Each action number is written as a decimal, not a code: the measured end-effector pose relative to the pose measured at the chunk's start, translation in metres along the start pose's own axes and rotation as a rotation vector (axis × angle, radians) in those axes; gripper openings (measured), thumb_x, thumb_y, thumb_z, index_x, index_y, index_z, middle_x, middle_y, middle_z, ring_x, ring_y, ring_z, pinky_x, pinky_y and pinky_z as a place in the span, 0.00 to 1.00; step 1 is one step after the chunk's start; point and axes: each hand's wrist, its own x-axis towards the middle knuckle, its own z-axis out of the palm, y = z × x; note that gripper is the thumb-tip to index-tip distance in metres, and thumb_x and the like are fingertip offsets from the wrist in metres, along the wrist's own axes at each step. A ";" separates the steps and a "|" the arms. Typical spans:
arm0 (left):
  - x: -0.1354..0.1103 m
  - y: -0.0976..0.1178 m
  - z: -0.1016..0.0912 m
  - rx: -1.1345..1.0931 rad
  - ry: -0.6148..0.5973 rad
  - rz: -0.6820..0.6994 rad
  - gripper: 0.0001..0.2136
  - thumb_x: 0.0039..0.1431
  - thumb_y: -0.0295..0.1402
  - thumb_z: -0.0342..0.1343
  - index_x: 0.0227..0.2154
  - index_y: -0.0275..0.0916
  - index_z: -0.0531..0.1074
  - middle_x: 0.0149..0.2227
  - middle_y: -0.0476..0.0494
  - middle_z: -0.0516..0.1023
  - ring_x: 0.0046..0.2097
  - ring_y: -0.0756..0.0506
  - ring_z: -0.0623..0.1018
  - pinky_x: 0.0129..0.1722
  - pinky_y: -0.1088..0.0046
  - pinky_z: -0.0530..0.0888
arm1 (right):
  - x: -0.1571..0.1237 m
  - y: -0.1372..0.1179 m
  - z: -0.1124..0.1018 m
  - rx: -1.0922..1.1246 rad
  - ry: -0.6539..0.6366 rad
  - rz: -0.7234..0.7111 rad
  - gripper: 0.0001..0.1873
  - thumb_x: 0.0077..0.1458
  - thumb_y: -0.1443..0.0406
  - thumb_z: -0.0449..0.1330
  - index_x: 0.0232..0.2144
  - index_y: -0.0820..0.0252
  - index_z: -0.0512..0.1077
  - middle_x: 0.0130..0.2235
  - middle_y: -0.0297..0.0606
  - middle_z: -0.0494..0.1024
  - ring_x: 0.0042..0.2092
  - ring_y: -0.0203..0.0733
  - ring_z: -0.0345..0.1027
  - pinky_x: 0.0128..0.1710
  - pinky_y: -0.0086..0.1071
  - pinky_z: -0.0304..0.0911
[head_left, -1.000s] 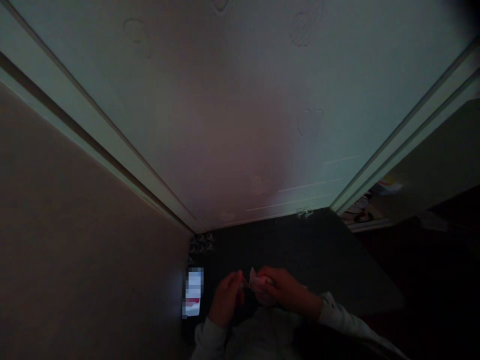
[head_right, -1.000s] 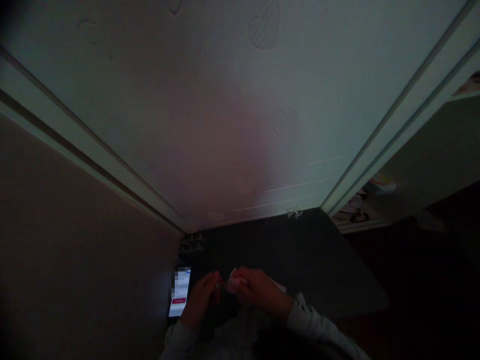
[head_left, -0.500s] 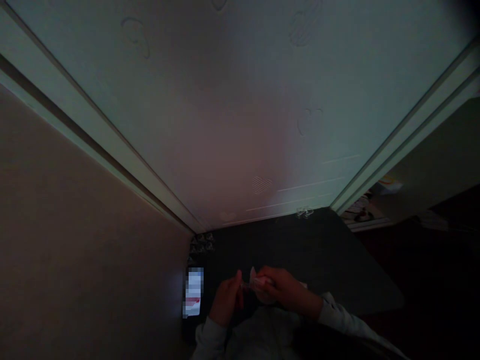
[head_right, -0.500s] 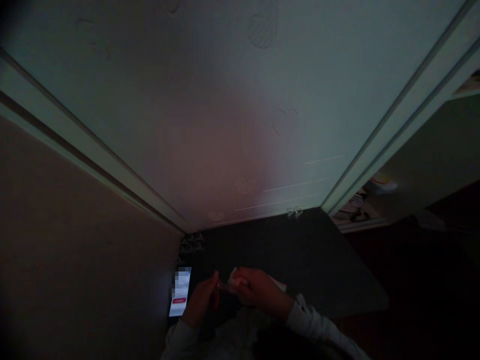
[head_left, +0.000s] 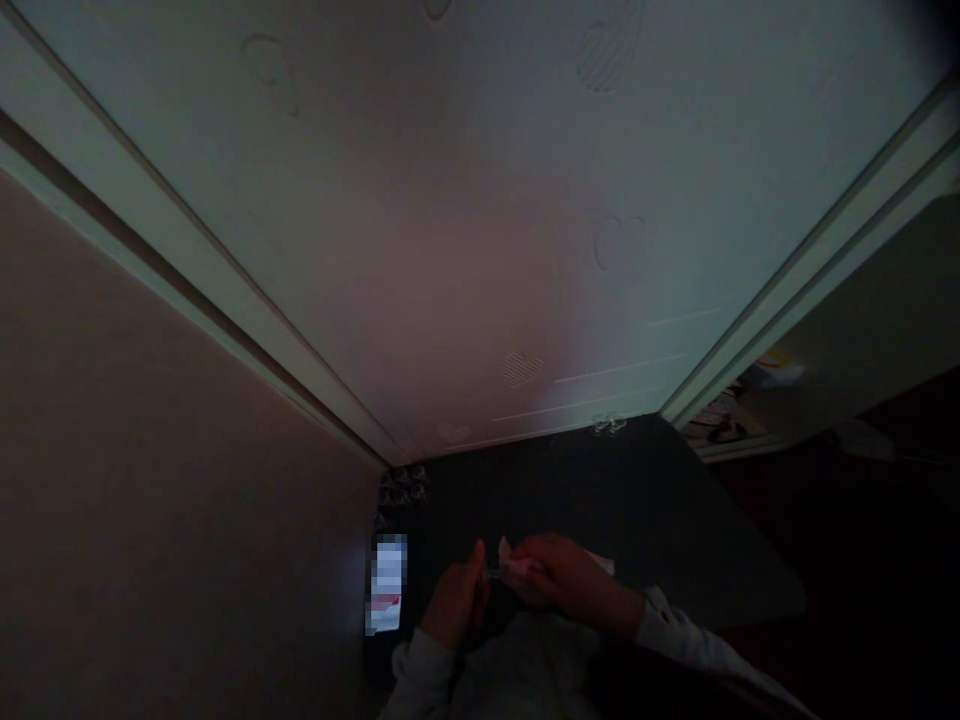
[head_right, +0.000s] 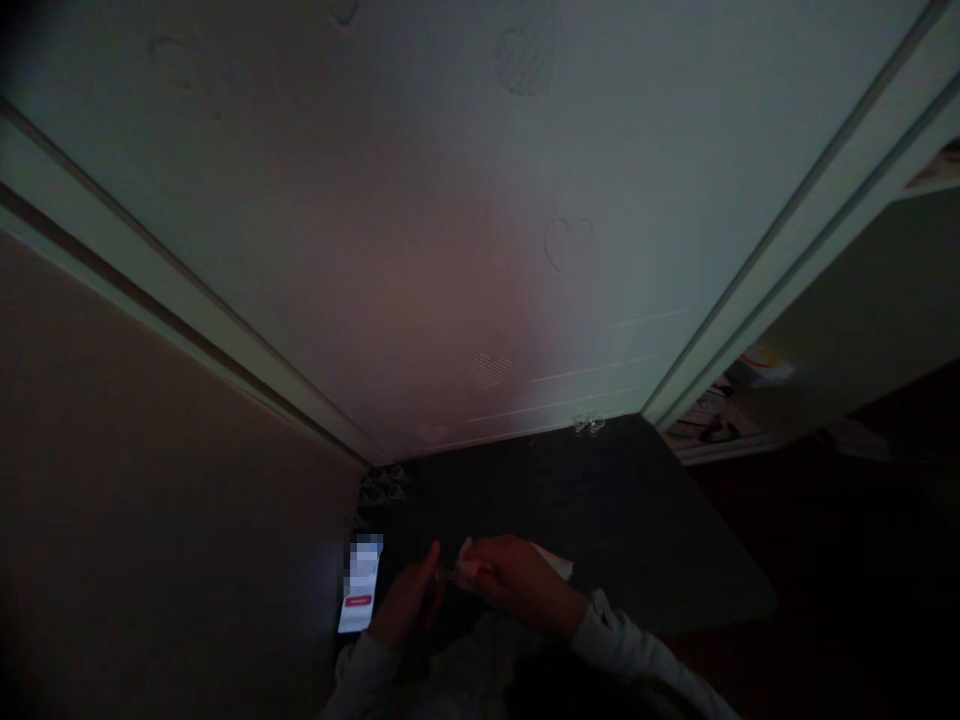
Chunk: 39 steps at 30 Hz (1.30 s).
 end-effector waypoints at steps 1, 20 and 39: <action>0.000 0.000 0.000 0.000 0.001 0.004 0.26 0.52 0.55 0.42 0.10 0.43 0.65 0.08 0.55 0.57 0.16 0.49 0.62 0.25 0.71 0.60 | 0.000 0.000 0.000 -0.005 0.000 0.000 0.12 0.57 0.64 0.50 0.34 0.60 0.73 0.36 0.40 0.78 0.38 0.43 0.69 0.39 0.32 0.59; 0.000 0.003 0.003 -0.042 -0.035 0.021 0.30 0.49 0.61 0.37 0.09 0.42 0.59 0.10 0.54 0.55 0.18 0.50 0.59 0.23 0.71 0.56 | 0.000 -0.001 -0.001 0.010 0.000 0.060 0.10 0.53 0.68 0.51 0.34 0.60 0.72 0.34 0.39 0.77 0.37 0.42 0.69 0.36 0.30 0.59; -0.008 0.007 -0.009 -0.083 -0.105 0.211 0.20 0.53 0.51 0.49 0.28 0.36 0.69 0.21 0.54 0.63 0.27 0.49 0.64 0.30 0.72 0.61 | -0.001 0.001 -0.002 0.192 0.050 0.123 0.09 0.52 0.67 0.52 0.33 0.63 0.72 0.30 0.38 0.77 0.31 0.40 0.68 0.30 0.28 0.57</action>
